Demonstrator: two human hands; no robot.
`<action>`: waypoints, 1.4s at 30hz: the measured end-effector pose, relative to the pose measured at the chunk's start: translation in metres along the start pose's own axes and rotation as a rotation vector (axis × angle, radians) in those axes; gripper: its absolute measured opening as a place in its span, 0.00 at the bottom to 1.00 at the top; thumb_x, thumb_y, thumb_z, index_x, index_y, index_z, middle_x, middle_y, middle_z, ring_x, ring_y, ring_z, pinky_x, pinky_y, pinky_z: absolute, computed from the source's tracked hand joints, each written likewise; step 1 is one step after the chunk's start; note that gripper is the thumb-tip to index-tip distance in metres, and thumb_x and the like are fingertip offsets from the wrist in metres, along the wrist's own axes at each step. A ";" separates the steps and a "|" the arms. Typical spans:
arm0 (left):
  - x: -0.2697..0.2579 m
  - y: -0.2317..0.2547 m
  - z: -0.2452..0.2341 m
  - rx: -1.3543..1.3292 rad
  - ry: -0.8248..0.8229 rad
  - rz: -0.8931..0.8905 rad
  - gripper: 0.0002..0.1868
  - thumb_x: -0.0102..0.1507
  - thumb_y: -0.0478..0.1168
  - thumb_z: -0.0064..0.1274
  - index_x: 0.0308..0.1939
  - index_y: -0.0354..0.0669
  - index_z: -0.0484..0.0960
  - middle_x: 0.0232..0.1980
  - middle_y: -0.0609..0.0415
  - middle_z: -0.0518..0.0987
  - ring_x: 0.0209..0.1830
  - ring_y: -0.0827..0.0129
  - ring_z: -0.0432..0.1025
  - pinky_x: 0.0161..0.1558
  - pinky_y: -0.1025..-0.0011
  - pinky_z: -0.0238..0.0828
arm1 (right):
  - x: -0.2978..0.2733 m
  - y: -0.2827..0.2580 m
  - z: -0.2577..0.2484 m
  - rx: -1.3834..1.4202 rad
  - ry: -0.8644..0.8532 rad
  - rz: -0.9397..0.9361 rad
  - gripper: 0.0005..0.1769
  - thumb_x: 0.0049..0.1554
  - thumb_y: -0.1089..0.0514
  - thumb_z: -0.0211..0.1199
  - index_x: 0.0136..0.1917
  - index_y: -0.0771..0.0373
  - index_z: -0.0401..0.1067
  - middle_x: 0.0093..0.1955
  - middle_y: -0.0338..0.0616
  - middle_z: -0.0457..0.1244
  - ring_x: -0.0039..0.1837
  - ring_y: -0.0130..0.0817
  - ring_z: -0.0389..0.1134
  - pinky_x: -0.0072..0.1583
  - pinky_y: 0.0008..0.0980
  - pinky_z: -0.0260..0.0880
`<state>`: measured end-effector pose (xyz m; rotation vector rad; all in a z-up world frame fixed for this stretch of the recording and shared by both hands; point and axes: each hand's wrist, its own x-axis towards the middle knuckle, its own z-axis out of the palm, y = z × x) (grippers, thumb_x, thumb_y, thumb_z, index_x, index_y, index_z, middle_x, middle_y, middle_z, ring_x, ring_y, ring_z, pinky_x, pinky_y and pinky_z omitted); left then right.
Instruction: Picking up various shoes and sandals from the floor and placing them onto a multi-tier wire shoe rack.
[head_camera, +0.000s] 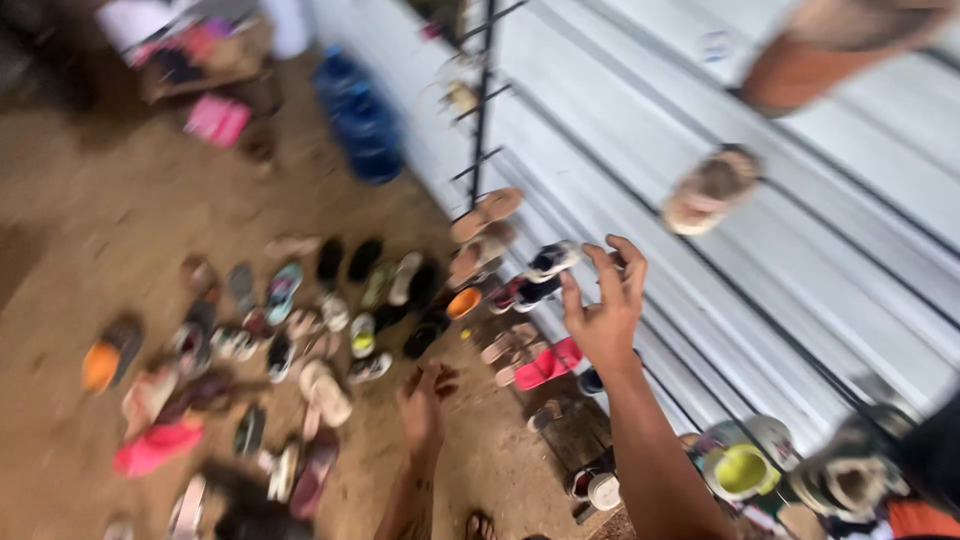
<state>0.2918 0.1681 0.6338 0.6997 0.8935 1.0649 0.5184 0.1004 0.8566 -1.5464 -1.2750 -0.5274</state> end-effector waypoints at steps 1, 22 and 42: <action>-0.002 0.005 -0.007 -0.006 0.048 0.008 0.11 0.66 0.42 0.53 0.36 0.37 0.83 0.37 0.51 0.83 0.38 0.65 0.80 0.37 0.65 0.75 | -0.006 -0.001 0.009 0.037 -0.032 -0.005 0.24 0.55 0.63 0.73 0.63 0.66 0.73 0.68 0.58 0.57 0.59 0.49 0.63 0.62 0.45 0.67; -0.119 -0.006 -0.331 0.077 0.886 0.313 0.25 0.68 0.40 0.56 0.17 0.45 0.66 0.18 0.66 0.62 0.18 0.83 0.52 0.21 0.74 0.42 | -0.187 -0.145 0.141 0.503 -0.760 -0.101 0.25 0.53 0.63 0.72 0.64 0.64 0.71 0.68 0.54 0.58 0.60 0.42 0.67 0.46 0.31 0.70; -0.291 -0.086 -0.519 0.619 1.285 -0.241 0.13 0.63 0.44 0.59 0.46 0.38 0.85 0.36 0.44 0.85 0.34 0.60 0.81 0.40 0.63 0.76 | -0.514 -0.256 0.247 0.488 -1.521 -0.518 0.37 0.59 0.49 0.68 0.75 0.62 0.59 0.71 0.54 0.57 0.72 0.50 0.61 0.69 0.48 0.66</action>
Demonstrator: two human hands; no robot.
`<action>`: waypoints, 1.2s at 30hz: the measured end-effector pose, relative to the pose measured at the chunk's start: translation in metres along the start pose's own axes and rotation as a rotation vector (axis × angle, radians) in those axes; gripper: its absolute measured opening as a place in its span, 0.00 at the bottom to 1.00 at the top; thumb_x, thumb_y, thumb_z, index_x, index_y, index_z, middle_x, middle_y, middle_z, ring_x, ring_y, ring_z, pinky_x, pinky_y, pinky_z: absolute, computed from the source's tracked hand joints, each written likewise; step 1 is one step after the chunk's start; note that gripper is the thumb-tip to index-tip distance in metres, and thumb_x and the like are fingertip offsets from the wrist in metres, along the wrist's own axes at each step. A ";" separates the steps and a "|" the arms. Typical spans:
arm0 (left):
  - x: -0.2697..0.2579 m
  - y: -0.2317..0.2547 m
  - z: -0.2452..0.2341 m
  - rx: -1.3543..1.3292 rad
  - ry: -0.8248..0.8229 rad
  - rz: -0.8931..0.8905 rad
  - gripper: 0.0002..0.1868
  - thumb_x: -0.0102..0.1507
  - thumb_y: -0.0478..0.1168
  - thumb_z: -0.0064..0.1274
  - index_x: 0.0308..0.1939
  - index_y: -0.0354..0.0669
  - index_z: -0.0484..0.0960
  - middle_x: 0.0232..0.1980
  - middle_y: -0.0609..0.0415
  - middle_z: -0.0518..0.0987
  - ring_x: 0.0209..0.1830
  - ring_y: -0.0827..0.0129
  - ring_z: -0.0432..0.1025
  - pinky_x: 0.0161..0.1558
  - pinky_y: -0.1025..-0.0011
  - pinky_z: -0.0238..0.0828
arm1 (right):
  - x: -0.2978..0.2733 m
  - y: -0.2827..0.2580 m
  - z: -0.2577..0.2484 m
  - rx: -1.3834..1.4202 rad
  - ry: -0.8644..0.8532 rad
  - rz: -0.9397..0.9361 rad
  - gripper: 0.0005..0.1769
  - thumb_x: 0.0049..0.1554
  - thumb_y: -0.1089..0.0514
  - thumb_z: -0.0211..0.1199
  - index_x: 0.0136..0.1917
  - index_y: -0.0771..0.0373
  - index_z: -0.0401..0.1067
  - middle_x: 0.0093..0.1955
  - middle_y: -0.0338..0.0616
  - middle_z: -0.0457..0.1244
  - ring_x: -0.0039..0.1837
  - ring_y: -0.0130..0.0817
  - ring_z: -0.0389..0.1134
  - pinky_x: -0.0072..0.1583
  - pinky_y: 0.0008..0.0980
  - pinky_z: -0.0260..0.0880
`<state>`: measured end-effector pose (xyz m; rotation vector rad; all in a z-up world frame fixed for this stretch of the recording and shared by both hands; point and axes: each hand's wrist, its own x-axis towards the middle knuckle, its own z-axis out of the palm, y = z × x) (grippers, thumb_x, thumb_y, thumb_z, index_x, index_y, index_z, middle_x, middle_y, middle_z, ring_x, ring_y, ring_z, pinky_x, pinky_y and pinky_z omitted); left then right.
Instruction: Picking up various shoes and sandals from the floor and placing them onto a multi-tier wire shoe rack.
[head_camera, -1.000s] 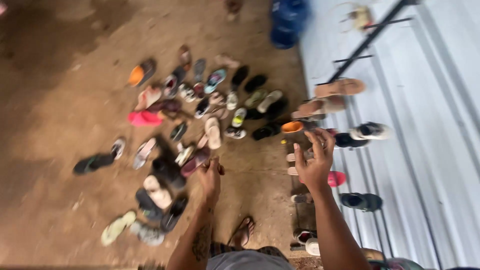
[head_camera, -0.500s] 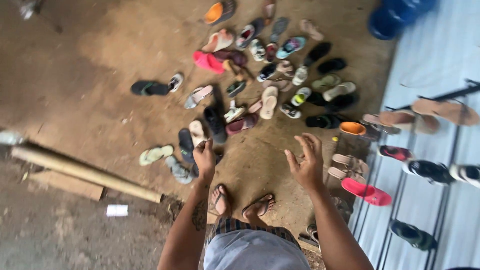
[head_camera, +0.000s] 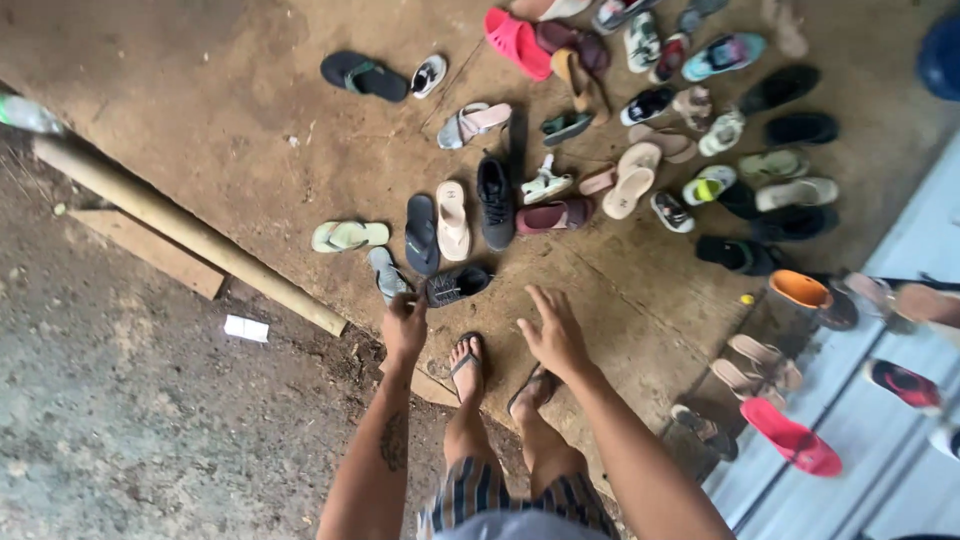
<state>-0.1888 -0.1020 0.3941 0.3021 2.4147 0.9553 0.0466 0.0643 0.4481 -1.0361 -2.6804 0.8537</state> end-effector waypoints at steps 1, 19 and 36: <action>-0.001 -0.012 0.011 -0.004 0.003 -0.012 0.13 0.63 0.44 0.59 0.46 0.38 0.85 0.36 0.44 0.85 0.34 0.60 0.81 0.40 0.63 0.76 | 0.006 0.007 0.018 -0.002 -0.012 -0.005 0.37 0.59 0.49 0.68 0.75 0.62 0.59 0.71 0.54 0.57 0.72 0.50 0.61 0.69 0.48 0.66; 0.040 -0.206 0.168 0.016 -0.177 -0.103 0.21 0.60 0.44 0.57 0.58 0.49 0.81 0.42 0.46 0.86 0.41 0.54 0.82 0.44 0.59 0.78 | 0.088 0.138 0.304 -0.220 -0.660 0.142 0.44 0.58 0.56 0.64 0.82 0.44 0.48 0.79 0.65 0.43 0.73 0.58 0.58 0.63 0.45 0.70; 0.050 -0.169 0.185 0.077 -0.274 -0.180 0.30 0.60 0.48 0.58 0.66 0.50 0.73 0.51 0.45 0.84 0.48 0.55 0.82 0.52 0.60 0.77 | 0.067 0.182 0.313 -0.138 -0.544 -0.005 0.07 0.58 0.62 0.63 0.50 0.63 0.73 0.56 0.55 0.63 0.63 0.51 0.64 0.63 0.46 0.68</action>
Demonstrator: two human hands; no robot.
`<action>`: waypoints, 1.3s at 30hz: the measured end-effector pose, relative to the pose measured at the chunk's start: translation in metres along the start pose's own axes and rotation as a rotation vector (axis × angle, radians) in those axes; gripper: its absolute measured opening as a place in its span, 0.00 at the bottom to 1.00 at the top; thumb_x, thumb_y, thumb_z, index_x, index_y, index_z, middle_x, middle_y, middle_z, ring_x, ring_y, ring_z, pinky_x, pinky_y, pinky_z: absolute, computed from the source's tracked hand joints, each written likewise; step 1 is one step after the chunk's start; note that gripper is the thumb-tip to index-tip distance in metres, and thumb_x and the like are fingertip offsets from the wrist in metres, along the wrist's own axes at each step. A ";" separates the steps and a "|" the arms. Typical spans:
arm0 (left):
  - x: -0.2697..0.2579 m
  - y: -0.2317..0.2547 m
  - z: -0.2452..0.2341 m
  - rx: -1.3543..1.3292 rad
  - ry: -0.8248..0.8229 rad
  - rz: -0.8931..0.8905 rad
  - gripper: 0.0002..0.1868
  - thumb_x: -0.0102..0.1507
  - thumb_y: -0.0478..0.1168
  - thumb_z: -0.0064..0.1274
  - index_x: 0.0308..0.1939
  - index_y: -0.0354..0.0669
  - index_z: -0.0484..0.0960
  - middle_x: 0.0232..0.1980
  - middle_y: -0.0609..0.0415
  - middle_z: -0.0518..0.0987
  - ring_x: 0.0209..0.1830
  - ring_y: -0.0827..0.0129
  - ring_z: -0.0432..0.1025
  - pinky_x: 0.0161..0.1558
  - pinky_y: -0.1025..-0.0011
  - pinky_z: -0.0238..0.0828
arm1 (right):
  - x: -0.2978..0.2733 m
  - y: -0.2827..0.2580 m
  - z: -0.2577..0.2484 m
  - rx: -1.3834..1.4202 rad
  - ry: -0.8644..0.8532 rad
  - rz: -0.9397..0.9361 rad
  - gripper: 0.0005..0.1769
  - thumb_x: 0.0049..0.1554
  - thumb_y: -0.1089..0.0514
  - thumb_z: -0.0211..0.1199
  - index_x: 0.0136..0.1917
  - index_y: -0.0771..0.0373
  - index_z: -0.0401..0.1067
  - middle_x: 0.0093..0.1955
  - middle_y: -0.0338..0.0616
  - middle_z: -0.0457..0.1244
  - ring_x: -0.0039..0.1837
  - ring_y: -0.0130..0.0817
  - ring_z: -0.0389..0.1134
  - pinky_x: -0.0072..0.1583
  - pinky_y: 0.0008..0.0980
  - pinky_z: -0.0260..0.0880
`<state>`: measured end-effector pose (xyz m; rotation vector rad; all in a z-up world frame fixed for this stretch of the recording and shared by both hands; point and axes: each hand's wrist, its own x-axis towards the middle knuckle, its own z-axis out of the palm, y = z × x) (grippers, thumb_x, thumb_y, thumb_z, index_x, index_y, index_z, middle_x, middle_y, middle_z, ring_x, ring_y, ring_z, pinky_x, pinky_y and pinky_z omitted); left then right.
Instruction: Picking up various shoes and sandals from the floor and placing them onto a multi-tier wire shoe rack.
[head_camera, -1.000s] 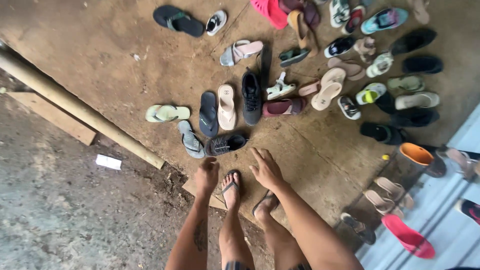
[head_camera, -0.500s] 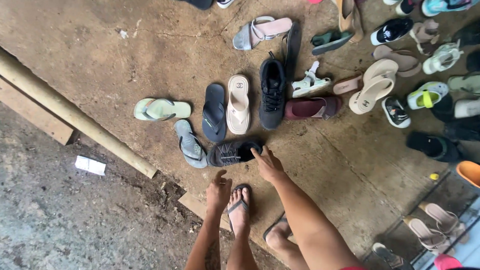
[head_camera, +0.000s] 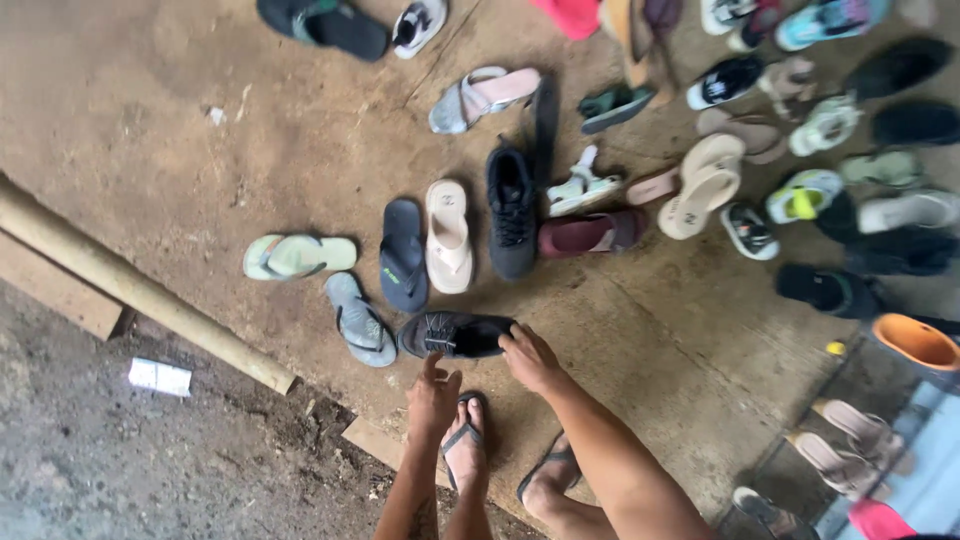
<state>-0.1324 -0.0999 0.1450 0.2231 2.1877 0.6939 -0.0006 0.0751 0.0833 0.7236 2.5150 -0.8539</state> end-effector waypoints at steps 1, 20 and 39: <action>-0.008 0.002 0.000 0.001 -0.004 0.016 0.30 0.60 0.48 0.58 0.66 0.50 0.73 0.51 0.45 0.84 0.48 0.55 0.82 0.52 0.60 0.77 | -0.017 -0.002 -0.013 -0.002 0.014 0.009 0.07 0.58 0.62 0.63 0.50 0.63 0.73 0.56 0.55 0.63 0.63 0.51 0.64 0.63 0.46 0.68; -0.199 0.279 0.008 -0.259 -0.220 0.282 0.42 0.60 0.59 0.60 0.71 0.42 0.66 0.64 0.36 0.75 0.55 0.53 0.78 0.51 0.62 0.78 | -0.287 -0.083 -0.282 0.613 0.923 0.285 0.11 0.56 0.59 0.69 0.50 0.65 0.74 0.43 0.48 0.69 0.38 0.36 0.74 0.39 0.35 0.74; -0.379 0.435 0.106 -0.536 -0.690 0.576 0.29 0.59 0.37 0.58 0.63 0.33 0.72 0.49 0.42 0.81 0.40 0.62 0.79 0.35 0.69 0.79 | -0.546 -0.053 -0.412 0.564 1.259 0.279 0.49 0.47 0.67 0.74 0.77 0.59 0.56 0.75 0.56 0.51 0.66 0.50 0.65 0.51 0.38 0.75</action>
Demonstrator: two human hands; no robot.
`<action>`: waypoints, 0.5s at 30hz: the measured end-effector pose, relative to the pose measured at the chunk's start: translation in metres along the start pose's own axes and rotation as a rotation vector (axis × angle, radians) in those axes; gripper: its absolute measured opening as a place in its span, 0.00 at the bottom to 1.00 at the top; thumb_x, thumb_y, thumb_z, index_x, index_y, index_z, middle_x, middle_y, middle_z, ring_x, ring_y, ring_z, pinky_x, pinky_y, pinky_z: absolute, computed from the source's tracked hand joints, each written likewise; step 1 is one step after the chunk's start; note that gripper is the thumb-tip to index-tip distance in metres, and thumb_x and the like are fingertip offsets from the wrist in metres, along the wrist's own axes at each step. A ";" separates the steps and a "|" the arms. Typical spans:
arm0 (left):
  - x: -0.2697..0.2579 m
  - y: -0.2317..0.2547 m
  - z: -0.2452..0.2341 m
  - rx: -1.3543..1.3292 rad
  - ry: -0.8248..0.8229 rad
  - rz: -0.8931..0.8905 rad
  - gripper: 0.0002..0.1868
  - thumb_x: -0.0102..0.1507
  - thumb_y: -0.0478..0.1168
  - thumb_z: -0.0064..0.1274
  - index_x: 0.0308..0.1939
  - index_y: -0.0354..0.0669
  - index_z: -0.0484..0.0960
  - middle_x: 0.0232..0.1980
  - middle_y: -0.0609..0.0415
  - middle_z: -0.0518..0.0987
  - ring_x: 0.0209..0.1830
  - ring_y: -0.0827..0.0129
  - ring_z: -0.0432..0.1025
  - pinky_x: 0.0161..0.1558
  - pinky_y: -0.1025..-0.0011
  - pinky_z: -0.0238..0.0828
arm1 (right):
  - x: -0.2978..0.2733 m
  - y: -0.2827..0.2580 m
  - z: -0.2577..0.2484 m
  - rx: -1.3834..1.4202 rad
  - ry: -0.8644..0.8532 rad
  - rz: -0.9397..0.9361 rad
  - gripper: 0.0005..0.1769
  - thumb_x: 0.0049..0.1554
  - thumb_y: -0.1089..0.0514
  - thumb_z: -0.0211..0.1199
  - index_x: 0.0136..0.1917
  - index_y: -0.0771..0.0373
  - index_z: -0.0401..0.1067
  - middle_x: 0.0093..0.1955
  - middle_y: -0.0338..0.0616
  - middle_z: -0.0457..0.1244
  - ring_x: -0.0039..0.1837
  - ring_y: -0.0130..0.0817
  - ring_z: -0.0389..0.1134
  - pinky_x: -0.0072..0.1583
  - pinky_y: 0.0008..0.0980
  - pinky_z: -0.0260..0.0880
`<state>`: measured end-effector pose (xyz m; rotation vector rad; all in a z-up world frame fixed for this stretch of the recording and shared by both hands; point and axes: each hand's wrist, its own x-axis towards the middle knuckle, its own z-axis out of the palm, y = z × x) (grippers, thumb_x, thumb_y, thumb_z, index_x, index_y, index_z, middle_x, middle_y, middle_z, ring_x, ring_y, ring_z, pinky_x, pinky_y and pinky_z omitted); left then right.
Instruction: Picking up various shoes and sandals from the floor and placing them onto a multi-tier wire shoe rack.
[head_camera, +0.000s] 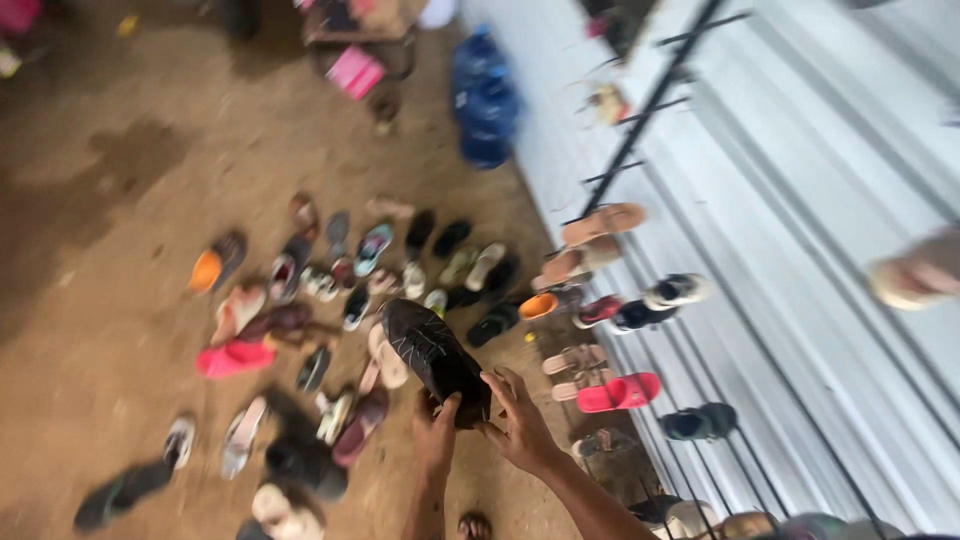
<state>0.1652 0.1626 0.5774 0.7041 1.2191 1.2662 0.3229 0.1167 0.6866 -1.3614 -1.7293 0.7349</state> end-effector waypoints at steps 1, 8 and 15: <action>-0.003 0.015 0.019 0.007 -0.034 0.008 0.29 0.59 0.37 0.58 0.63 0.33 0.72 0.49 0.42 0.81 0.40 0.62 0.79 0.35 0.69 0.79 | 0.000 0.002 -0.012 -0.009 0.035 0.001 0.49 0.47 0.67 0.74 0.77 0.59 0.56 0.75 0.56 0.51 0.66 0.50 0.65 0.51 0.38 0.75; -0.018 0.057 0.088 0.124 -0.234 -0.055 0.29 0.59 0.43 0.57 0.62 0.31 0.73 0.49 0.41 0.82 0.42 0.60 0.80 0.39 0.66 0.80 | -0.011 -0.002 -0.067 -0.024 0.150 -0.012 0.42 0.51 0.65 0.74 0.75 0.59 0.59 0.76 0.58 0.52 0.71 0.53 0.64 0.57 0.39 0.78; 0.000 0.063 0.102 0.198 -0.411 -0.086 0.30 0.59 0.45 0.58 0.61 0.31 0.73 0.50 0.42 0.82 0.43 0.64 0.78 0.40 0.67 0.79 | -0.015 -0.001 -0.070 -0.058 0.193 0.159 0.33 0.52 0.63 0.73 0.68 0.61 0.63 0.74 0.57 0.53 0.65 0.52 0.67 0.53 0.39 0.78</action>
